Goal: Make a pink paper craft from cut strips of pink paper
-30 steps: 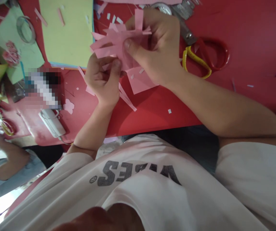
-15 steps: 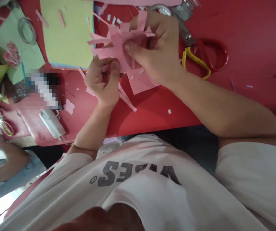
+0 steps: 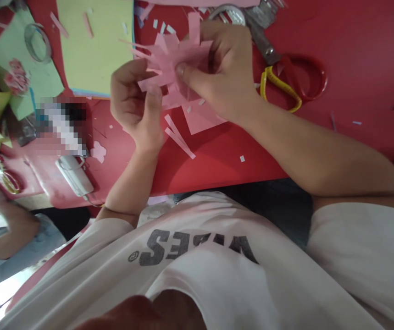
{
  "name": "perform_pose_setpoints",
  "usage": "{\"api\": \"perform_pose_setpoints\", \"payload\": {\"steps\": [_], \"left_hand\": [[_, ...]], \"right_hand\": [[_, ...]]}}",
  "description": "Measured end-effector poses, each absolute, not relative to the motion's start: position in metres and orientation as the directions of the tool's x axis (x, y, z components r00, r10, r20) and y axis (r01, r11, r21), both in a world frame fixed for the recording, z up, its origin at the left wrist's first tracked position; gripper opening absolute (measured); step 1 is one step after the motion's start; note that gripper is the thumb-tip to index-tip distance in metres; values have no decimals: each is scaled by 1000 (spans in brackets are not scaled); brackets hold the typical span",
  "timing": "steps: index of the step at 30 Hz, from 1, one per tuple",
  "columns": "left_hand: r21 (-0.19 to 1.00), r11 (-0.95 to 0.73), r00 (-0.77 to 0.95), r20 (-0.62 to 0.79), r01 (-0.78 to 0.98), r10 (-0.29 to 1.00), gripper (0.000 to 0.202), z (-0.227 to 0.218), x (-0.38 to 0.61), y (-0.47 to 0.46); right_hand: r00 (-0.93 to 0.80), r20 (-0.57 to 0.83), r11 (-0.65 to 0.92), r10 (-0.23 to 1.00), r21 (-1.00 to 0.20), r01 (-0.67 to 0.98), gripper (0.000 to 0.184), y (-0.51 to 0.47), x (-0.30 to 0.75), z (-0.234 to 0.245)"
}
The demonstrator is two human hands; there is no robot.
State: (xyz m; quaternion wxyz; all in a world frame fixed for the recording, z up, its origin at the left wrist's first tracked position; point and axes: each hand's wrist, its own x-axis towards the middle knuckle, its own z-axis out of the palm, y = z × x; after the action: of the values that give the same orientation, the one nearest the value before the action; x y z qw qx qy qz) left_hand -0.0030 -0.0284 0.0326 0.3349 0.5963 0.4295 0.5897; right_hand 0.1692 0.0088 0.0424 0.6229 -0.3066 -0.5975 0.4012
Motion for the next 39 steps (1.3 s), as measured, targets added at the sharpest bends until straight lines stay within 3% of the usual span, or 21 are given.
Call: {"api": "perform_pose_setpoints", "payload": {"steps": [4,11,21,28,35,39], "left_hand": [[858,-505,17,505,94,863,40,29,-3,-24],[847,-517,11,519,124,854,29,28,-2,-23],[723,-632,56,644,280,763,22,26,-5,-20],[831,-522,-68,542,193,838,17,25,1,-22],[860,-449,-92,481,242,872,21,22,0,-21],[836,-499,-88,528,228,845,13,26,2,-23]], "right_hand": [[-50,490,489,870,-871,-41,7,8,172,41],[-9,488,486,873,-870,-79,7,8,170,39],[7,454,454,891,-891,-9,11,6,169,41],[49,468,465,883,-884,52,7,7,169,35],[-28,527,526,849,-840,136,12,6,177,38],[-44,554,555,831,-823,124,5,8,177,35]]}}
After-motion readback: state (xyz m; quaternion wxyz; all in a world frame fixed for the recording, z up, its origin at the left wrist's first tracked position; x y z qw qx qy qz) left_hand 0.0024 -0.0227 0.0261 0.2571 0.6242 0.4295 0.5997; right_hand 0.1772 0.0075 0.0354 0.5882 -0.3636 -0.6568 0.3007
